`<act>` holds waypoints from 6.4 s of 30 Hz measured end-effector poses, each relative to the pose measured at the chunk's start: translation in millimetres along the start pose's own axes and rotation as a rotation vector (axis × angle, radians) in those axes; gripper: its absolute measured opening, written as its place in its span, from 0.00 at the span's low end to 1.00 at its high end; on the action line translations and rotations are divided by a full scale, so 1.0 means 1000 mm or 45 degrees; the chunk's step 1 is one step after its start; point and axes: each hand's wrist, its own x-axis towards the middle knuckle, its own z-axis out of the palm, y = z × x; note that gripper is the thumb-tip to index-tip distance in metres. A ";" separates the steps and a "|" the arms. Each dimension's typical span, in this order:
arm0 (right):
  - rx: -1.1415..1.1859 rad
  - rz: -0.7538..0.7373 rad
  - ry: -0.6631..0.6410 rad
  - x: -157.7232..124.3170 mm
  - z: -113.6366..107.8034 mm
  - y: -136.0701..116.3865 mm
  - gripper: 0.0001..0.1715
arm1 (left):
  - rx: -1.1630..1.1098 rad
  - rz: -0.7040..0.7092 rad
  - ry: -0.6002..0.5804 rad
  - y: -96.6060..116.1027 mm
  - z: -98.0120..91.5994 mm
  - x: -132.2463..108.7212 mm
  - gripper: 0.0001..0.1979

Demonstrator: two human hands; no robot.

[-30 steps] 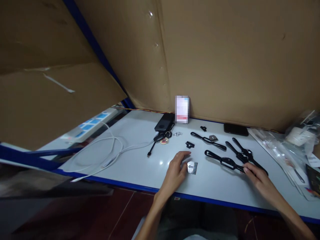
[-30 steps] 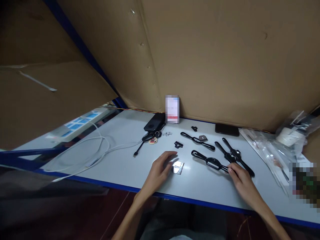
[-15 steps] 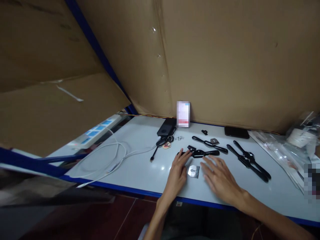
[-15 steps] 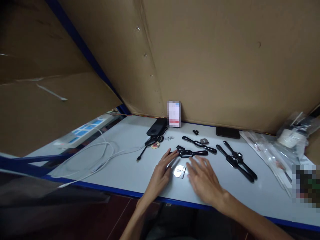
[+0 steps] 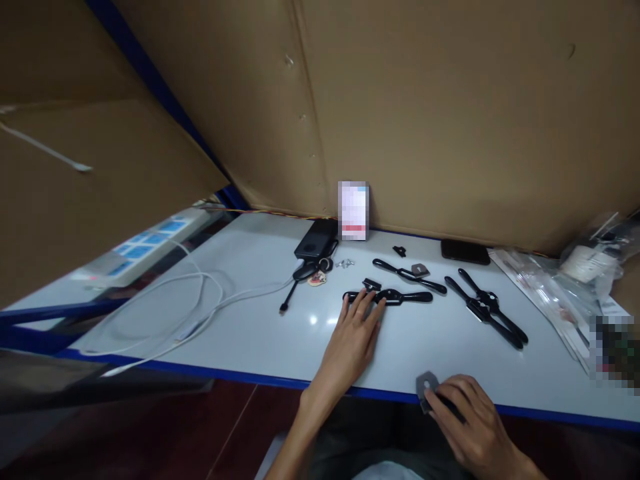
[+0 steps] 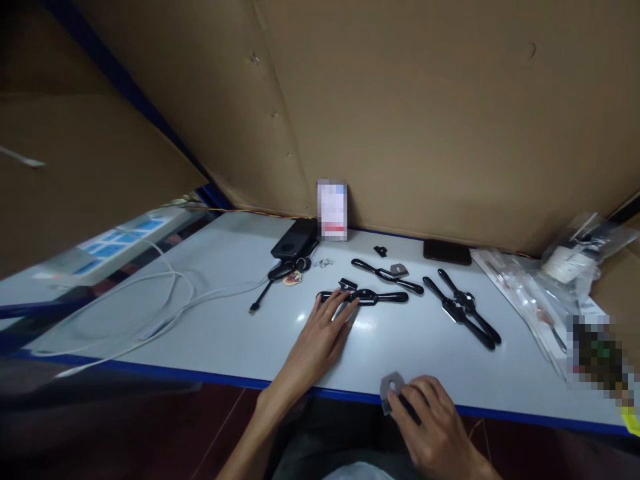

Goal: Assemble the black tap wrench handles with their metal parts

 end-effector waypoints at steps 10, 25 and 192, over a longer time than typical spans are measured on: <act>0.640 0.592 0.077 0.103 -0.017 0.065 0.11 | -0.096 0.100 -0.063 0.003 -0.009 0.001 0.20; 2.228 1.419 0.027 0.140 0.037 0.111 0.06 | -0.220 0.086 -0.174 0.003 -0.015 0.000 0.20; -0.004 0.812 -0.382 0.126 0.003 0.138 0.14 | 0.126 0.163 -0.081 0.000 0.006 -0.003 0.27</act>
